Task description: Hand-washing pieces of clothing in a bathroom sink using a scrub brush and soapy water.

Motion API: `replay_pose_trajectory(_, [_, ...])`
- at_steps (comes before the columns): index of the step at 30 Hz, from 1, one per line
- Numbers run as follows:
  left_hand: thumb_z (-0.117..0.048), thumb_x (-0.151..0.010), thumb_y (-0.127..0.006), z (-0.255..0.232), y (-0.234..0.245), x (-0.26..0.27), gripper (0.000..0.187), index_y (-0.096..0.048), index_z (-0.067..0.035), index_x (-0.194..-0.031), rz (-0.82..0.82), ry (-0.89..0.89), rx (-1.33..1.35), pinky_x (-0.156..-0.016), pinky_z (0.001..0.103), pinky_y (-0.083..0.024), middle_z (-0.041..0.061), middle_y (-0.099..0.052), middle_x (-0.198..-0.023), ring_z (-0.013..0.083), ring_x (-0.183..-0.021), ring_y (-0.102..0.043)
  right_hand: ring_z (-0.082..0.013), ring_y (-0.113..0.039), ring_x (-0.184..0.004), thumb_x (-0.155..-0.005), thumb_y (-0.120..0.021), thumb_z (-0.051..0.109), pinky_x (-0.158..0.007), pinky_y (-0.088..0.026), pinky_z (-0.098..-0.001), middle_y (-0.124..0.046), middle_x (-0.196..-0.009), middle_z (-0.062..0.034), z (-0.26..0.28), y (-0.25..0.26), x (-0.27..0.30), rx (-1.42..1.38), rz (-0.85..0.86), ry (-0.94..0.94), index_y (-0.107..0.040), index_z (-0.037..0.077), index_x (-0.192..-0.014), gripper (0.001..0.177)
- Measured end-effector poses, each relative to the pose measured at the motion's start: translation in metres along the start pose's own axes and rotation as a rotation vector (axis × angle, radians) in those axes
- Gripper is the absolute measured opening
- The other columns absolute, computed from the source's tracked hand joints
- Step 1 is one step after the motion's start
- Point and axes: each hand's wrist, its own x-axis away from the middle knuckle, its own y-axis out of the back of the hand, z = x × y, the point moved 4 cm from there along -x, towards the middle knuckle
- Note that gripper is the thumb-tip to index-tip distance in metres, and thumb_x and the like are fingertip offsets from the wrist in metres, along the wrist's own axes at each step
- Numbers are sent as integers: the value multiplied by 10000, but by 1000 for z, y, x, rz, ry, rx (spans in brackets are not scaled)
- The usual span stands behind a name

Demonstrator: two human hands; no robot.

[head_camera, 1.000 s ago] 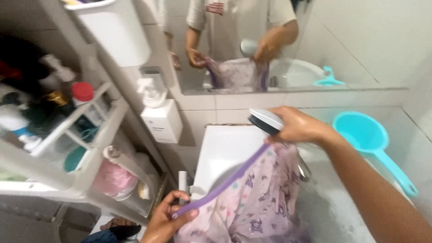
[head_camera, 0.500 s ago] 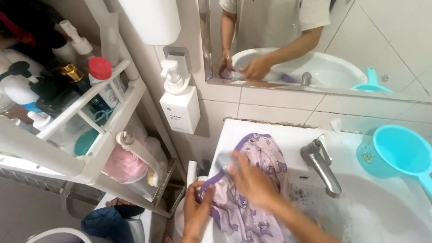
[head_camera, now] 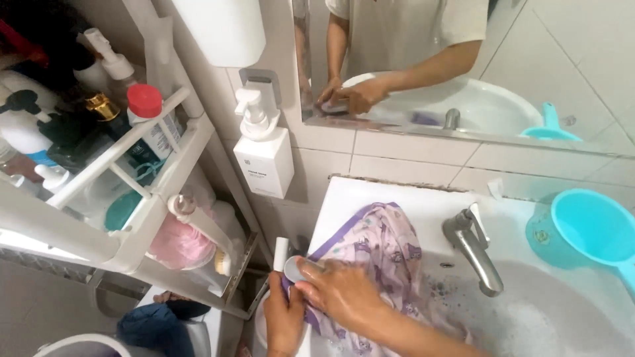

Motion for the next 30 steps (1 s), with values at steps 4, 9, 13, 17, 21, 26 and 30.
replay_pose_trajectory(4, [-163,-910,-578,-14,3,8,300,-498,-81,-1188,31,72,-102,-574,494,-498,235,-690,-710,395,-618,-696,-299,-710,-940,-1058,-506,499,-746,-563,-428,-757,-1048,-187,-15,5,-7,15,-104,51,-619,113,-1315,478])
replay_pose_trajectory(9, [-138,-897,-590,7,-5,0,308,-494,-40,-1173,-5,-22,-59,-544,488,-502,227,-684,-681,390,-610,-701,-293,-732,-963,-1029,-456,441,-788,-570,-435,-764,-1153,-138,-30,-44,-3,-86,-58,250,-581,242,-1412,450])
replay_pose_trajectory(13, [-133,-922,-579,-5,2,4,253,-499,-30,-1139,59,81,-146,-559,503,-476,242,-676,-665,394,-600,-690,-354,-732,-876,-1070,-344,390,-716,-571,-529,-736,-997,-176,-34,-76,13,515,-109,429,-541,342,-1421,405])
replay_pose_trajectory(17, [-125,-909,-583,-18,4,5,277,-482,-9,-1140,6,-111,-140,-544,506,-465,224,-652,-688,402,-594,-658,-391,-727,-822,-1039,-357,531,-710,-577,-519,-743,-915,-191,-49,15,-20,480,-319,93,-463,303,-1488,515])
replay_pose_trajectory(21, [-126,-920,-580,-12,7,11,195,-513,-18,-1067,-137,-168,-100,-644,450,-486,219,-633,-788,350,-694,-640,-394,-714,-824,-996,-438,570,-722,-550,-517,-746,-881,-198,-60,13,-8,188,-422,80,-509,243,-1413,535])
replay_pose_trajectory(26, [-165,-1003,-570,29,0,-14,150,-515,-52,-1084,-225,48,324,-760,335,-484,126,-596,-947,187,-841,-563,-323,-733,-864,-903,-584,635,-788,-553,-438,-754,-935,-191,-101,3,-5,-398,-433,-92,-542,143,-1372,681])
replay_pose_trajectory(30, [-251,-944,-645,-43,7,-16,281,-545,-119,-1171,-8,310,568,-706,314,-484,44,-590,-928,145,-799,-563,-273,-750,-927,-754,-819,493,-816,-583,-388,-743,-1054,-151,-119,6,-8,-313,-458,-42,-587,42,-1331,769])
